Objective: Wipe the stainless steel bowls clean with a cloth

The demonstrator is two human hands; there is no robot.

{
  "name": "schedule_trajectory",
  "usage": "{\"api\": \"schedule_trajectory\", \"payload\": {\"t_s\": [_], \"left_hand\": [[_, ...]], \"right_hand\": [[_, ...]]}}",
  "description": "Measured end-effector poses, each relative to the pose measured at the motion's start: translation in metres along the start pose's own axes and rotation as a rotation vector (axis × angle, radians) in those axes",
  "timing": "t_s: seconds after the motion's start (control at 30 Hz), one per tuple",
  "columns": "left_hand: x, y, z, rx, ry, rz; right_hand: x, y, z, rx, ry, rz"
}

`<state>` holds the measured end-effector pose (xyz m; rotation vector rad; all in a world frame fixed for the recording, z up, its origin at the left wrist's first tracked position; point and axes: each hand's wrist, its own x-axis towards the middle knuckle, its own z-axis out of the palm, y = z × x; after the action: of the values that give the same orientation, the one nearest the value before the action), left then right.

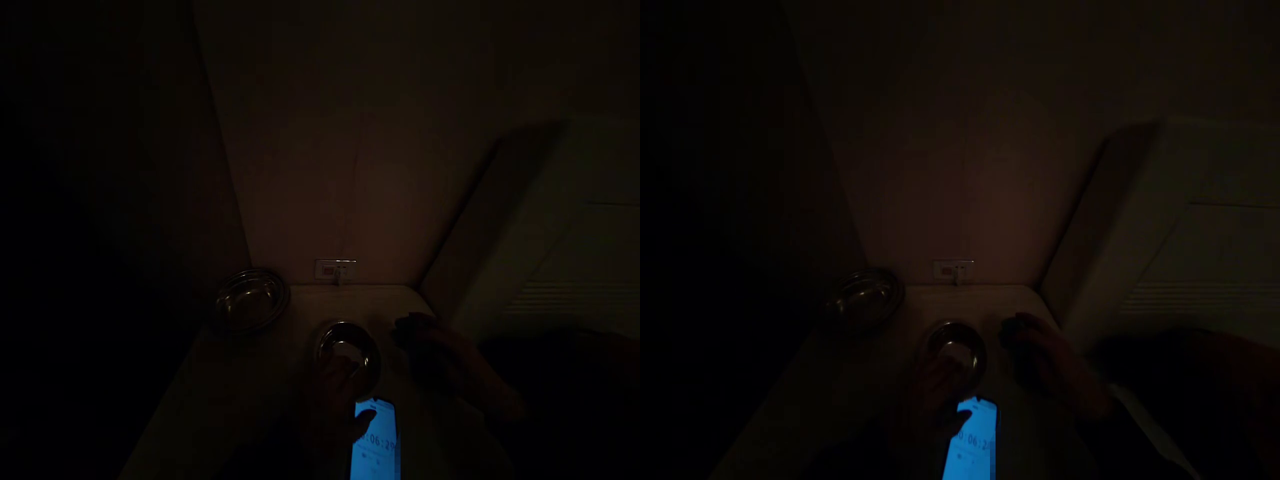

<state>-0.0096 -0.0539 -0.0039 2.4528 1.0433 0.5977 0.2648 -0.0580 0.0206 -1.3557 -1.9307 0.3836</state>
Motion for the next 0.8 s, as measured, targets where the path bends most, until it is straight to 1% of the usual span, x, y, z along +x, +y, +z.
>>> {"api": "schedule_trajectory", "payload": {"t_s": [0.03, 0.07, 0.1, 0.13, 0.17, 0.2, 0.23, 0.27, 0.3, 0.37, 0.47, 0.53, 0.63, 0.73, 0.8], "left_hand": [[-0.002, -0.004, -0.002, -0.041, 0.108, -0.064], [-0.004, -0.008, -0.005, -0.076, 0.214, -0.184], [-0.005, -0.013, -0.008, -0.120, 0.293, -0.340], [-0.004, -0.018, -0.011, -0.180, 0.333, -0.512], [-0.003, -0.023, -0.014, -0.236, 0.362, -0.652], [-0.001, -0.028, -0.015, -0.295, 0.321, -0.728], [0.001, -0.032, -0.016, -0.330, 0.291, -0.749], [0.003, -0.036, -0.016, -0.362, 0.248, -0.741], [0.005, -0.039, -0.015, -0.387, 0.214, -0.716], [0.010, -0.042, -0.010, -0.417, 0.198, -0.665], [0.015, -0.041, -0.004, -0.472, 0.254, -0.631], [0.019, -0.038, -0.002, -0.574, 0.308, -0.619], [0.024, -0.035, -0.003, -0.796, 0.380, -0.603], [0.026, -0.035, -0.002, -0.981, 0.373, -0.578], [0.025, -0.036, -0.002, -1.036, 0.365, -0.593]], "right_hand": [[0.002, -0.005, 0.000, -0.027, -0.016, -0.002], [0.005, -0.011, 0.000, -0.055, -0.035, 0.005], [0.007, -0.017, 0.000, -0.075, -0.066, 0.009], [0.010, -0.022, 0.001, -0.089, -0.088, 0.016], [0.012, -0.026, 0.003, -0.093, -0.100, 0.017], [0.014, -0.029, 0.005, -0.089, -0.099, 0.019], [0.017, -0.032, 0.009, -0.078, -0.085, 0.017], [0.019, -0.035, 0.013, -0.063, -0.076, 0.008], [0.021, -0.037, 0.018, -0.052, -0.082, -0.008], [0.026, -0.041, 0.031, -0.061, -0.128, -0.059], [0.033, -0.046, 0.051, -0.153, -0.234, -0.179], [0.037, -0.050, 0.063, -0.221, -0.291, -0.229], [0.038, -0.056, 0.076, -0.295, -0.341, -0.234], [0.036, -0.064, 0.084, -0.377, -0.393, -0.221], [0.035, -0.067, 0.087, -0.407, -0.450, -0.213]]}}
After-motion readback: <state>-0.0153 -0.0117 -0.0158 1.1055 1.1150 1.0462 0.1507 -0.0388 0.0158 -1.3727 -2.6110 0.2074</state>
